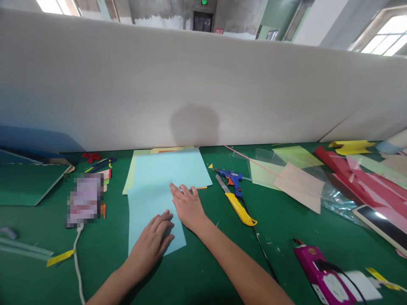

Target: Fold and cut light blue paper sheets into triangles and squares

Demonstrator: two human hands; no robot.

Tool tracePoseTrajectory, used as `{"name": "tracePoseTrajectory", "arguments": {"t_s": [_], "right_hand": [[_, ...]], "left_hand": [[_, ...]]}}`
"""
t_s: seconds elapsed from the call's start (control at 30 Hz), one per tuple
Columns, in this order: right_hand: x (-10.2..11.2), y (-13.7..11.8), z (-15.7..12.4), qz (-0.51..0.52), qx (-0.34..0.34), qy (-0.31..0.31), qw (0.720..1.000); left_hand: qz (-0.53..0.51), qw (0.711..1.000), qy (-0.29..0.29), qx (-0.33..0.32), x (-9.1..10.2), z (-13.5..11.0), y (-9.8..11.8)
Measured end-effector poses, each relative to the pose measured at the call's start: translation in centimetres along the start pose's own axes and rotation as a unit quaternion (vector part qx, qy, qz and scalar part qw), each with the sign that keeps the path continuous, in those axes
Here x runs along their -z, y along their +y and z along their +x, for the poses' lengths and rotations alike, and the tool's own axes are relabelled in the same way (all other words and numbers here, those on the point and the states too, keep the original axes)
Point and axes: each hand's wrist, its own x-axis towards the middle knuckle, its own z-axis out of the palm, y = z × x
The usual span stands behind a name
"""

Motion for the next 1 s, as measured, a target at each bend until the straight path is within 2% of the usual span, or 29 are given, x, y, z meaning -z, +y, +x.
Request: {"name": "tracePoseTrajectory", "arguments": {"t_s": [0.27, 0.4, 0.5, 0.63, 0.7, 0.83, 0.9, 1.0], "right_hand": [[0.3, 0.6, 3.6, 0.021, -0.044, -0.007, 0.999], [1.0, 1.1, 3.7, 0.027, -0.063, -0.001, 0.998], [1.6, 2.2, 1.3, 0.022, -0.102, 0.055, 0.993], [2.0, 4.7, -4.3, -0.028, -0.174, 0.145, 0.974], [2.0, 5.8, -6.9, -0.064, -0.222, 0.169, 0.958], [1.7, 6.8, -9.6, -0.108, -0.283, 0.123, 0.945], [1.6, 7.0, -9.6, -0.106, -0.3, 0.111, 0.941], [1.6, 7.2, -9.1, -0.083, -0.3, 0.126, 0.942]], "left_hand": [[-0.009, 1.0, -0.011, 0.01, -0.1, -0.1, -0.1], [-0.014, 1.0, 0.0, 0.005, -0.1, -0.2, -0.1], [-0.029, 1.0, -0.004, 0.005, 0.2, -0.4, 0.0], [-0.042, 0.998, -0.042, 0.018, 0.9, -0.4, 0.5], [-0.038, 0.998, -0.053, 0.019, 1.2, -0.4, 0.6], [-0.035, 0.998, -0.054, 0.017, 1.4, -0.3, 0.7], [-0.04, 0.998, -0.057, 0.007, 1.6, -0.3, 0.7], [-0.045, 0.997, -0.056, 0.001, 1.9, -0.5, 0.6]]}}
